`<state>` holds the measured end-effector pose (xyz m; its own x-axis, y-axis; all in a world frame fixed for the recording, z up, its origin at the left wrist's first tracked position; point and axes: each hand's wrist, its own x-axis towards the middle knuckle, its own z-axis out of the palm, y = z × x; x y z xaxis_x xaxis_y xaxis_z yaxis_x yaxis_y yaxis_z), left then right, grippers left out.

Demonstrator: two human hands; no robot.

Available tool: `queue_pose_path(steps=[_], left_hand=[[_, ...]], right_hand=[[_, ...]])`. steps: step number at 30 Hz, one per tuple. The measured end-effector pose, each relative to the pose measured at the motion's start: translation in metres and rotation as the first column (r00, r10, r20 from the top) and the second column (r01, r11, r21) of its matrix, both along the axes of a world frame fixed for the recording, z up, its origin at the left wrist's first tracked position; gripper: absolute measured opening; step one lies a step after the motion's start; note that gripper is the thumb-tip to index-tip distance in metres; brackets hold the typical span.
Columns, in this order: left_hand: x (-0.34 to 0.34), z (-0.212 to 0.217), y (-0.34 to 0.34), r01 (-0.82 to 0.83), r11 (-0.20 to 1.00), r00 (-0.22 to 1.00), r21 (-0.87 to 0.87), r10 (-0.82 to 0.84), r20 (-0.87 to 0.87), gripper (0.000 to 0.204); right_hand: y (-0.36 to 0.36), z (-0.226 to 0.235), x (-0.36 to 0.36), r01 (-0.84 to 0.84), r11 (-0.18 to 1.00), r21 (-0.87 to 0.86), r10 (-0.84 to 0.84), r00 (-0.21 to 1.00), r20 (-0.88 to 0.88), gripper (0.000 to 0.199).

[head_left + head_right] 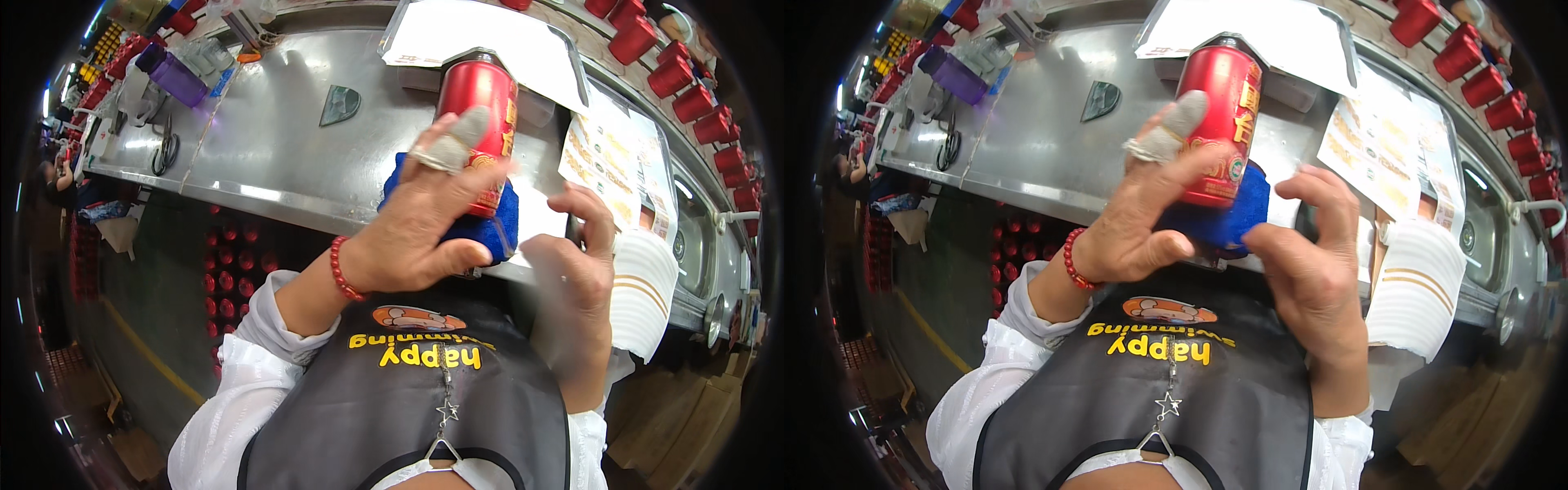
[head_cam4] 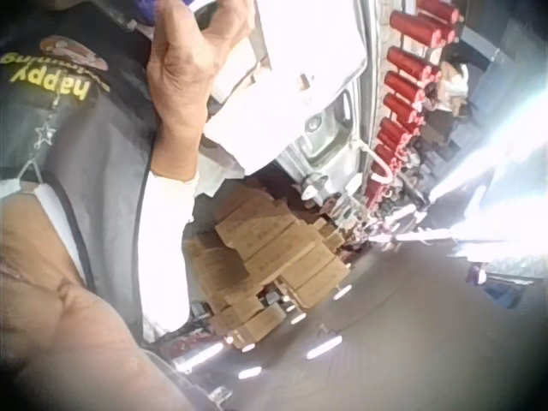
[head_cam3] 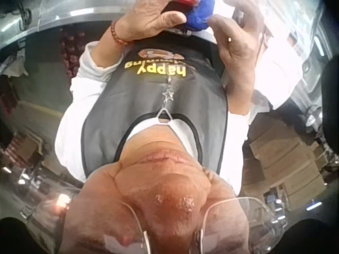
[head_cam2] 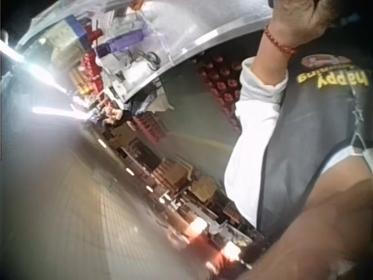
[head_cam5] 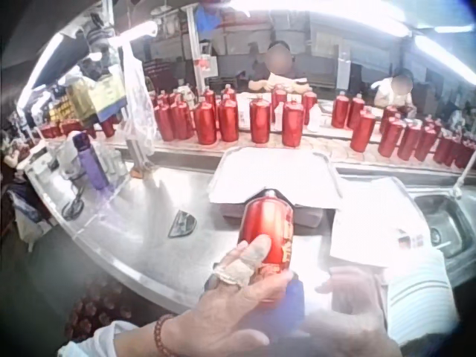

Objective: The person applies gold stickers to red cylindrical containers. They peel each sticker from a sheet, position it on the container, and smooth it with a green tool. The person repeats this process for multiple containers.

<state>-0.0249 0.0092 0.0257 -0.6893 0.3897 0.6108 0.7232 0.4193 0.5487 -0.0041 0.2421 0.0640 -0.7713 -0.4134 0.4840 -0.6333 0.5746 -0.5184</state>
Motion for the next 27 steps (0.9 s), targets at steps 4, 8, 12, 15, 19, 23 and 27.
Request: queue_pose_path(steps=[4, 8, 12, 15, 19, 23, 27], left_hand=[[0.005, 0.007, 0.003, -0.024, 1.000, 0.999, 0.016, 0.023, 0.043, 0.032], [0.014, -0.005, -0.011, -0.169, 0.985, 0.977, 0.033, 0.163, 0.139, 0.019], [0.012, -0.016, -0.014, -0.267, 0.963, 0.957, 0.047, 0.259, 0.134, 0.018], [0.010, -0.023, -0.014, -0.299, 0.950, 0.945, 0.085, 0.282, 0.168, 0.018], [0.012, -0.027, -0.014, -0.322, 0.931, 0.928, 0.172, 0.274, 0.254, 0.018], [0.013, -0.030, -0.016, -0.338, 0.927, 0.917, 0.163, 0.287, 0.276, 0.018], [0.012, -0.031, -0.018, -0.333, 0.925, 0.913, 0.182, 0.268, 0.307, 0.018]], right_hand=[[-0.021, -0.004, -0.015, -0.100, 0.994, -0.045, 0.098, 0.994, -0.049, 0.017], [-0.023, -0.023, -0.022, -0.089, 0.996, -0.029, 0.091, 0.995, 0.045, 0.011], [-0.026, -0.033, -0.025, -0.037, 0.996, -0.077, 0.050, 0.985, 0.167, 0.014], [-0.027, -0.036, -0.028, -0.013, 0.996, -0.091, 0.032, 0.979, 0.199, 0.016], [-0.030, -0.039, -0.030, -0.009, 0.996, -0.091, 0.027, 0.981, 0.190, 0.017], [-0.032, -0.040, -0.032, -0.007, 0.997, -0.082, 0.022, 0.983, 0.184, 0.018], [-0.030, -0.042, -0.033, -0.003, 0.996, -0.088, 0.020, 0.980, 0.198, 0.019]])
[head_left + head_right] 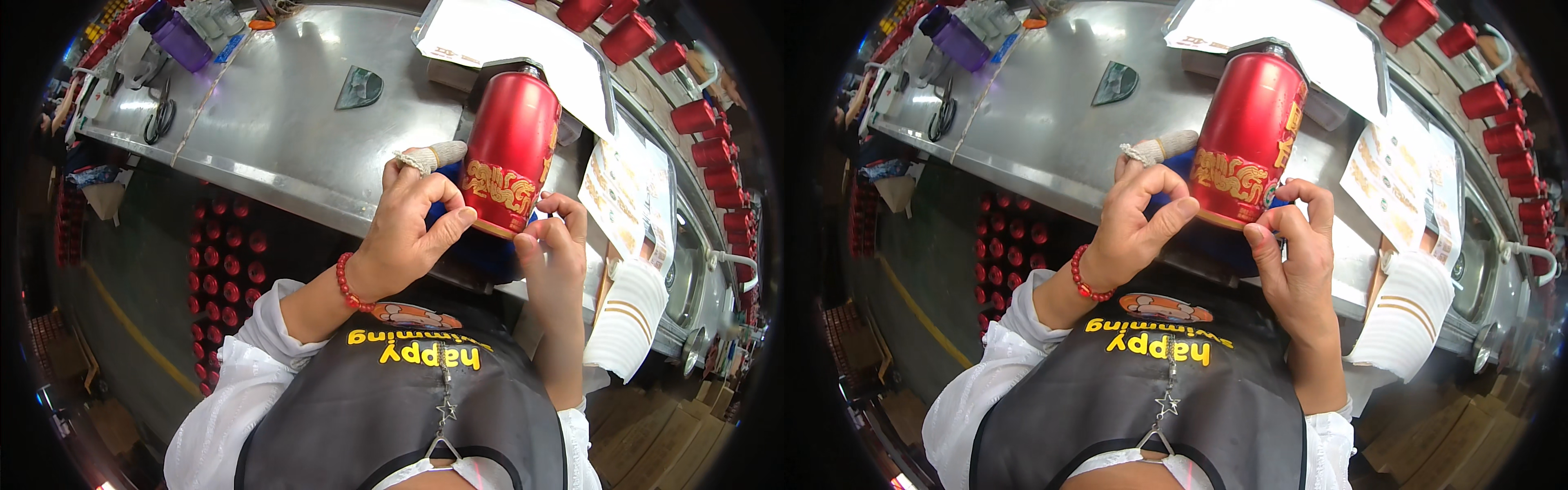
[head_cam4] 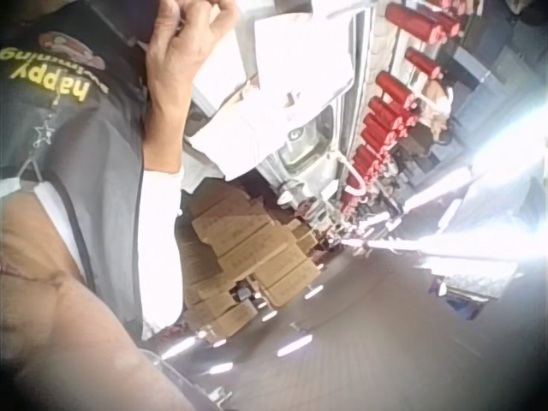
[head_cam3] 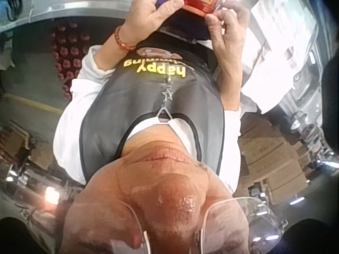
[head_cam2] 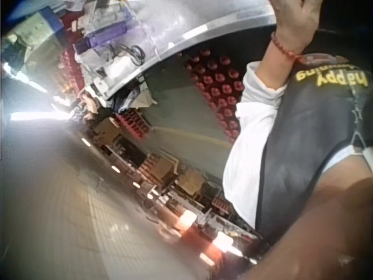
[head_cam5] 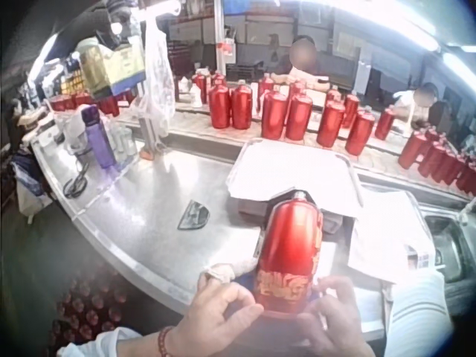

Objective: The person applies gold stickers to red cylindrical containers. They peel each sticker from a sheet, position it on the container, and smooth it with a green tool. The person repeats this process for multiple containers.

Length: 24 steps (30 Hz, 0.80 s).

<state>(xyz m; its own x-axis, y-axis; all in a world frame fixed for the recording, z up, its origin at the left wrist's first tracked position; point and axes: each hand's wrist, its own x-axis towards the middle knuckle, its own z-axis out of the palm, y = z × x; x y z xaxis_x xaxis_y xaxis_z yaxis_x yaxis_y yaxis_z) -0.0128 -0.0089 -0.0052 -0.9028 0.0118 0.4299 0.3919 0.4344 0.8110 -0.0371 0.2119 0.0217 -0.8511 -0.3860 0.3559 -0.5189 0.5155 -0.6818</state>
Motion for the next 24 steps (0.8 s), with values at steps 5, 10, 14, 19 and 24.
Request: queue_pose_path(steps=[5, 10, 14, 19, 24], left_hand=[[-0.001, 0.000, 0.000, -0.007, 1.000, 1.000, -0.015, 0.006, -0.019, 0.017], [-0.003, 0.002, 0.003, -0.038, 0.998, 0.997, -0.058, 0.033, -0.071, 0.017], [-0.004, 0.005, 0.006, -0.039, 0.995, 0.994, -0.087, 0.030, -0.103, 0.016], [-0.005, 0.007, 0.006, -0.034, 0.995, 0.995, -0.092, 0.025, -0.096, 0.015], [-0.006, 0.009, 0.008, -0.035, 0.994, 0.993, -0.106, 0.022, -0.119, 0.016]], right_hand=[[0.001, 0.000, -0.001, -0.008, 1.000, -0.012, 0.008, 1.000, 0.021, 0.018], [0.002, -0.002, -0.001, -0.003, 0.999, -0.048, 0.007, 0.996, 0.086, 0.018], [0.004, -0.003, 0.000, 0.011, 0.998, -0.062, -0.004, 0.993, 0.115, 0.019], [0.004, -0.001, 0.000, 0.018, 0.994, -0.106, -0.001, 0.987, 0.159, 0.021], [0.006, -0.004, -0.001, 0.039, 0.989, -0.139, -0.010, 0.979, 0.203, 0.021]])
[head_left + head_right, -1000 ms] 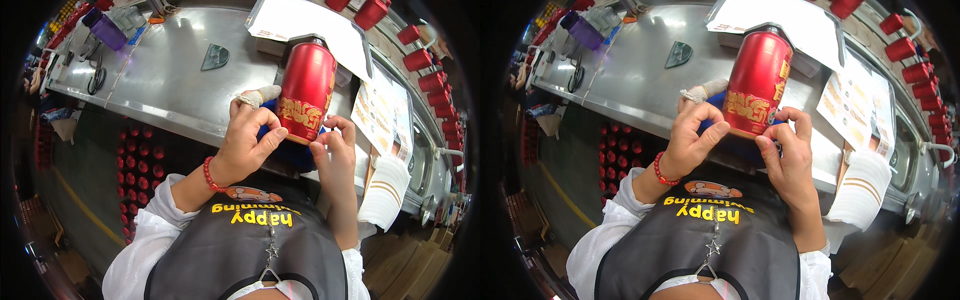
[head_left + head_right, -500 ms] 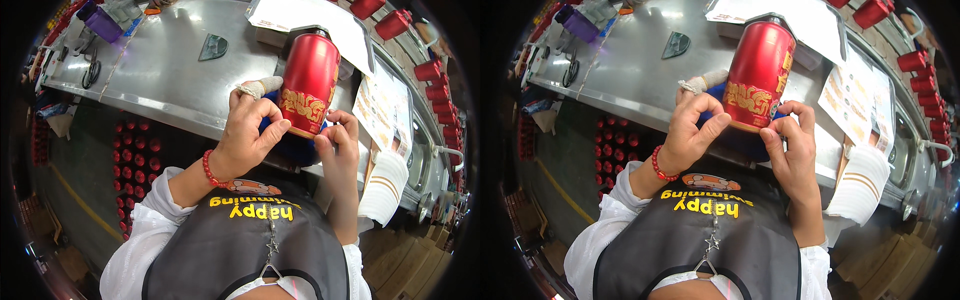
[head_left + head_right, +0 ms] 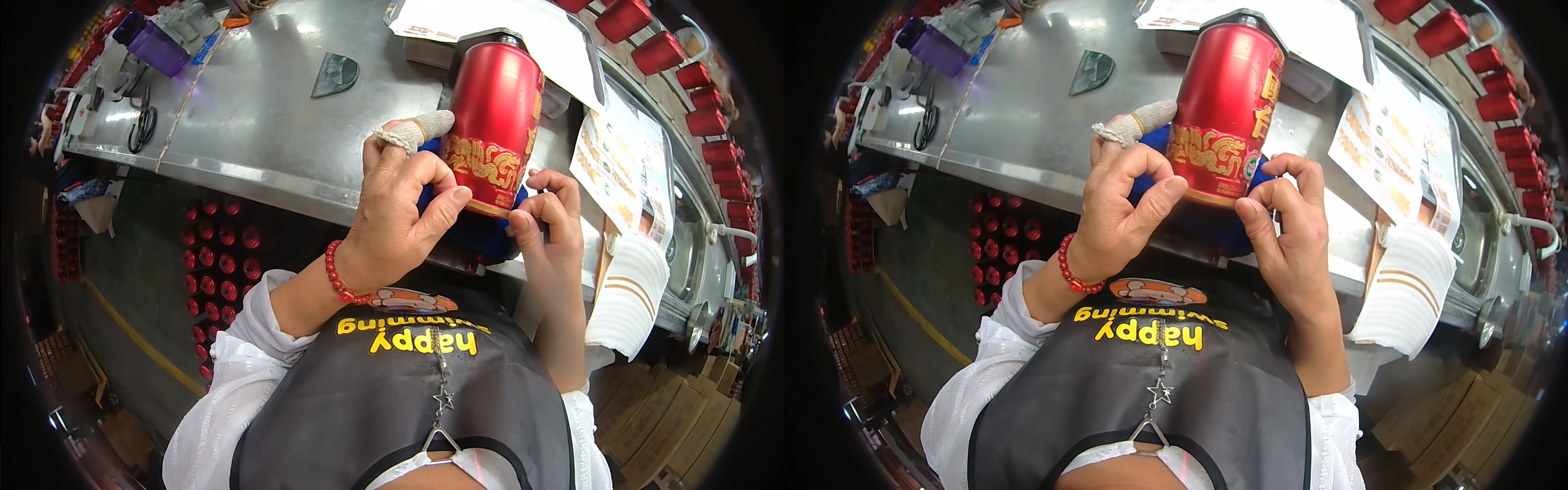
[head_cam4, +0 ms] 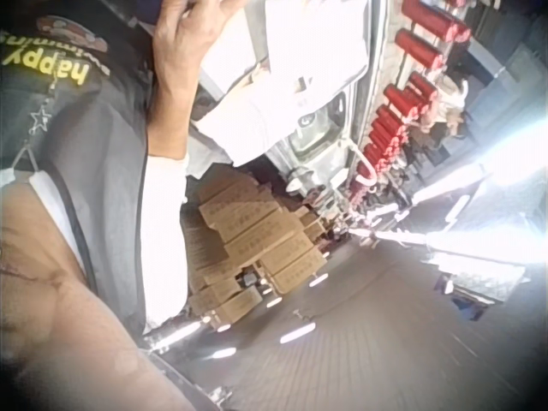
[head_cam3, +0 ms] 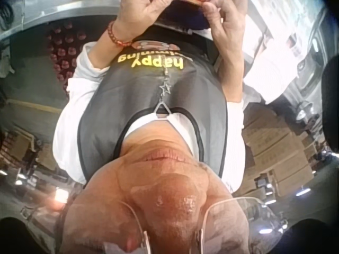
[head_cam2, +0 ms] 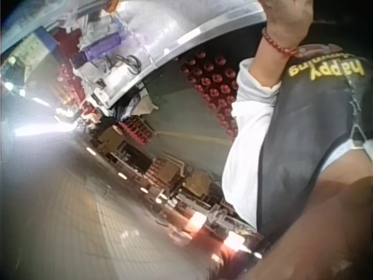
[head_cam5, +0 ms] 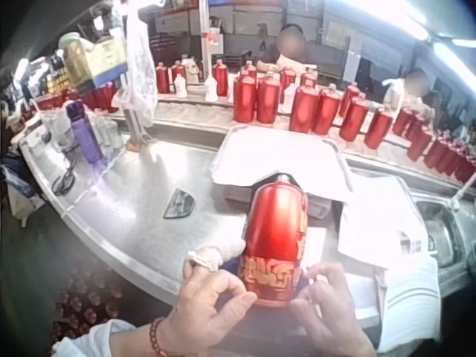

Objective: The person applies gold stickers to red cylindrical containers. They peel each sticker from a sheet, position it on the container, and smooth it with a green tool. The person repeats this process for multiple containers.

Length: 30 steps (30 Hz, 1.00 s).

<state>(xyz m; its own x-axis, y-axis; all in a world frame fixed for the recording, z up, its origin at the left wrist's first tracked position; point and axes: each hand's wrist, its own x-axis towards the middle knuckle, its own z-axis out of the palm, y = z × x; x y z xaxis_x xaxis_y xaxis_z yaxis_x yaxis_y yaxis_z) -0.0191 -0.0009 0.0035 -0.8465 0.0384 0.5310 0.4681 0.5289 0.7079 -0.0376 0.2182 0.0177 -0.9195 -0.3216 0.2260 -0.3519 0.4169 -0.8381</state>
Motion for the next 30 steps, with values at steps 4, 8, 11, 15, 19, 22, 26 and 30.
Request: queue_pose_path(steps=[4, 8, 11, 15, 19, 22, 26, 30], left_hand=[[0.0005, -0.0007, -0.0011, -0.006, 1.000, 1.000, -0.016, 0.006, 0.007, 0.016], [0.0003, -0.0004, -0.0001, -0.007, 1.000, 1.000, -0.029, 0.007, -0.005, 0.016], [-0.0010, -0.0001, -0.0010, -0.006, 0.999, 1.000, -0.035, 0.006, -0.008, 0.016], [-0.0005, 0.0001, -0.0007, -0.001, 0.999, 1.000, -0.042, 0.001, -0.016, 0.016], [-0.0004, 0.0004, -0.0014, 0.005, 0.999, 1.000, -0.034, -0.005, -0.013, 0.016], [0.0000, 0.0003, -0.0016, 0.003, 0.999, 1.000, -0.039, -0.003, -0.009, 0.017], [-0.0003, -0.0010, -0.0020, 0.005, 0.999, 1.000, -0.038, -0.006, -0.012, 0.017], [0.0019, -0.0057, -0.0048, 0.002, 1.000, 1.000, -0.001, -0.002, 0.025, 0.018]], right_hand=[[-0.0005, -0.0004, 0.0000, -0.020, 1.000, 0.010, 0.020, 1.000, -0.007, 0.021], [0.0002, -0.0037, -0.0003, -0.025, 1.000, 0.014, 0.026, 1.000, -0.018, 0.020], [-0.0006, -0.0023, 0.0002, -0.020, 1.000, -0.020, 0.021, 1.000, 0.023, 0.020], [0.0026, -0.0065, -0.0002, -0.035, 0.998, -0.047, 0.035, 0.999, -0.003, 0.019], [0.0018, -0.0049, 0.0009, -0.033, 0.998, -0.055, 0.036, 0.998, 0.043, 0.020], [0.0011, -0.0054, 0.0002, -0.033, 0.999, -0.041, 0.034, 0.999, 0.023, 0.020], [0.0004, -0.0062, -0.0006, -0.033, 0.999, -0.021, 0.033, 0.999, 0.024, 0.020], [0.0002, -0.0053, -0.0009, -0.033, 0.999, -0.001, 0.033, 0.999, 0.037, 0.021]])
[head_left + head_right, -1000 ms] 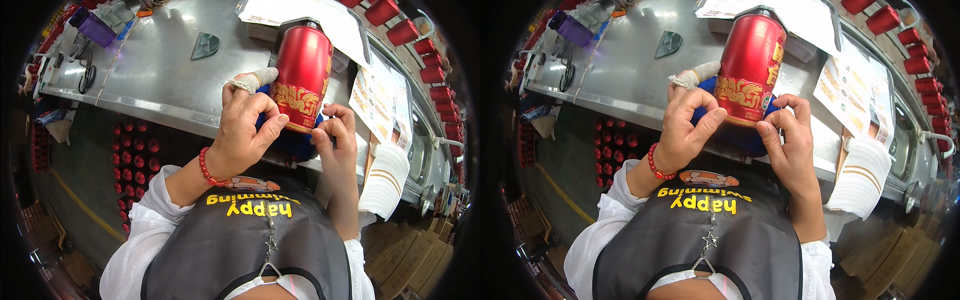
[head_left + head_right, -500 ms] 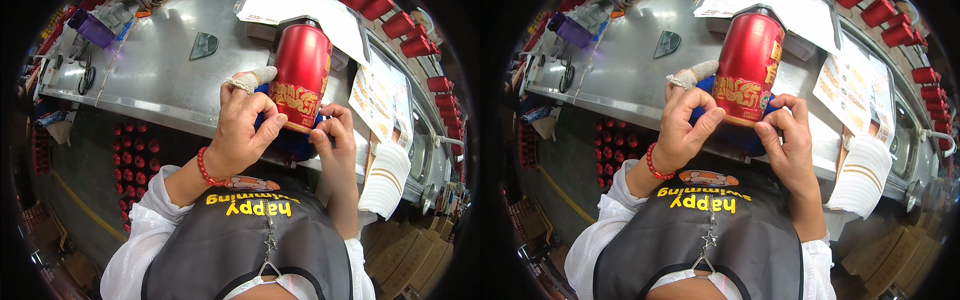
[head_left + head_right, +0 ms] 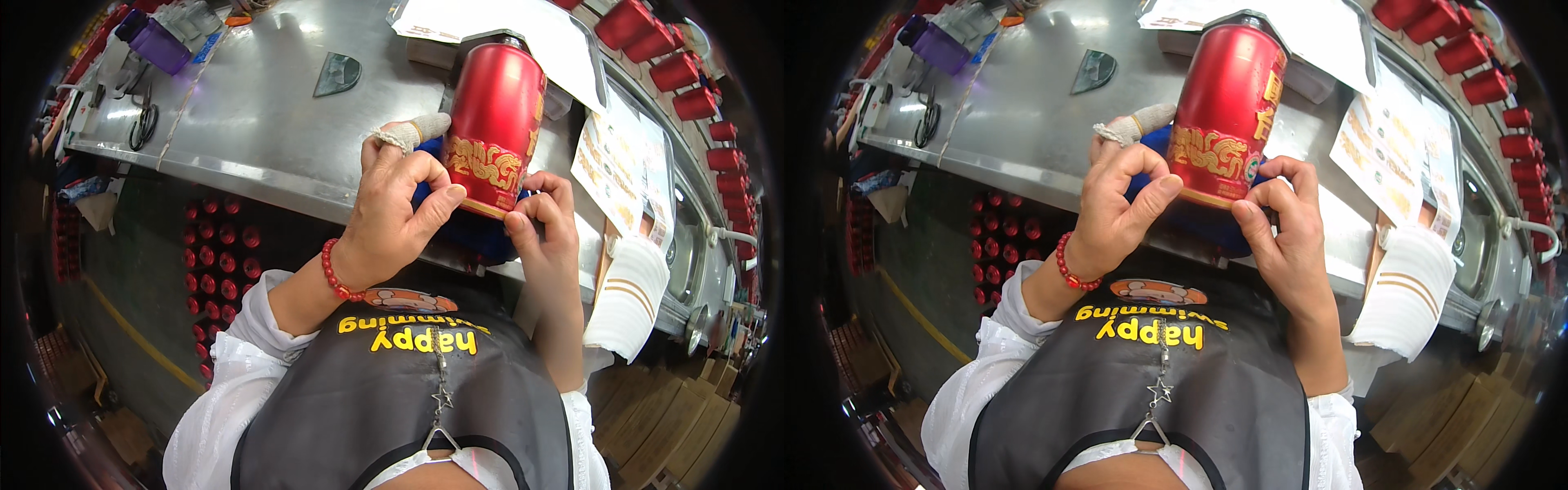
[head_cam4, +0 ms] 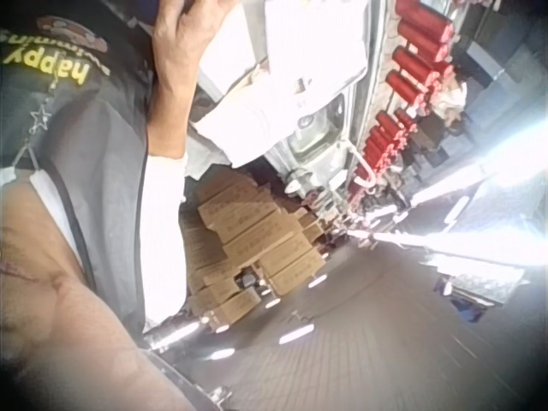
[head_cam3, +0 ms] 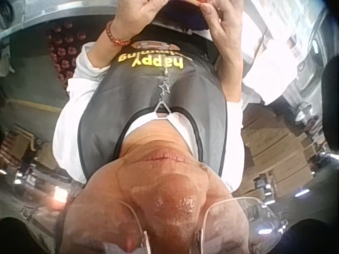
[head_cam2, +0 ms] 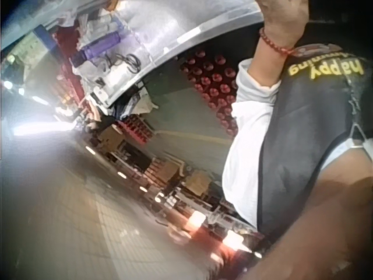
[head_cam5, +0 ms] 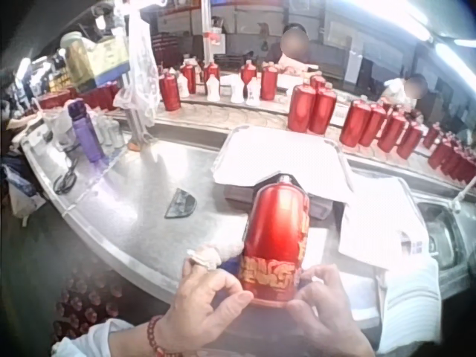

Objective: The person applies gold stickers to red cylindrical containers. They peel each sticker from a sheet, position it on the container, and smooth it with a green tool. The person repeats this process for multiple containers.

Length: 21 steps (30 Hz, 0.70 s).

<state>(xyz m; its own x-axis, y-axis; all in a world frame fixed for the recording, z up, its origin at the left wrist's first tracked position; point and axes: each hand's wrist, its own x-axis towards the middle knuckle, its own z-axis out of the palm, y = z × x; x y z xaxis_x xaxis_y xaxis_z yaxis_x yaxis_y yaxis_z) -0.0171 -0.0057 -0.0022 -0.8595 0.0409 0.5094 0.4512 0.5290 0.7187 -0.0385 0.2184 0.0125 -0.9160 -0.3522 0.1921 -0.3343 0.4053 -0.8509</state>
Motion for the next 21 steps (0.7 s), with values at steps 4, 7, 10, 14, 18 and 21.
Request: queue_pose_path(steps=[4, 7, 10, 14, 18, 21], left_hand=[[0.003, -0.008, -0.002, -0.036, 0.996, 0.999, 0.076, 0.033, 0.039, 0.017], [0.007, -0.022, -0.006, -0.137, 0.982, 0.984, 0.128, 0.120, 0.132, 0.015], [0.015, -0.017, -0.001, -0.227, 0.971, 0.932, -0.070, 0.196, -0.304, 0.011], [0.029, -0.031, 0.007, -0.157, 0.983, 0.940, -0.099, 0.118, -0.322, 0.027], [0.022, -0.036, -0.007, -0.084, 0.991, 0.982, 0.107, 0.100, -0.161, 0.028], [0.010, -0.027, 0.000, -0.044, 0.947, 0.996, 0.320, 0.065, -0.055, 0.028]], right_hand=[[0.000, -0.001, 0.001, 0.007, 1.000, -0.004, -0.007, 1.000, 0.021, 0.022], [0.002, -0.003, -0.001, -0.008, 1.000, 0.023, 0.008, 1.000, -0.027, 0.023], [0.002, -0.004, -0.001, -0.017, 0.999, 0.036, 0.018, 0.999, -0.041, 0.025], [0.004, -0.002, -0.002, -0.021, 0.999, 0.034, 0.022, 1.000, -0.022, 0.026], [0.005, -0.004, -0.004, -0.037, 0.999, -0.006, 0.037, 0.999, 0.035, 0.026], [0.007, 0.001, -0.002, -0.038, 0.999, -0.016, 0.039, 0.999, 0.034, 0.027]])
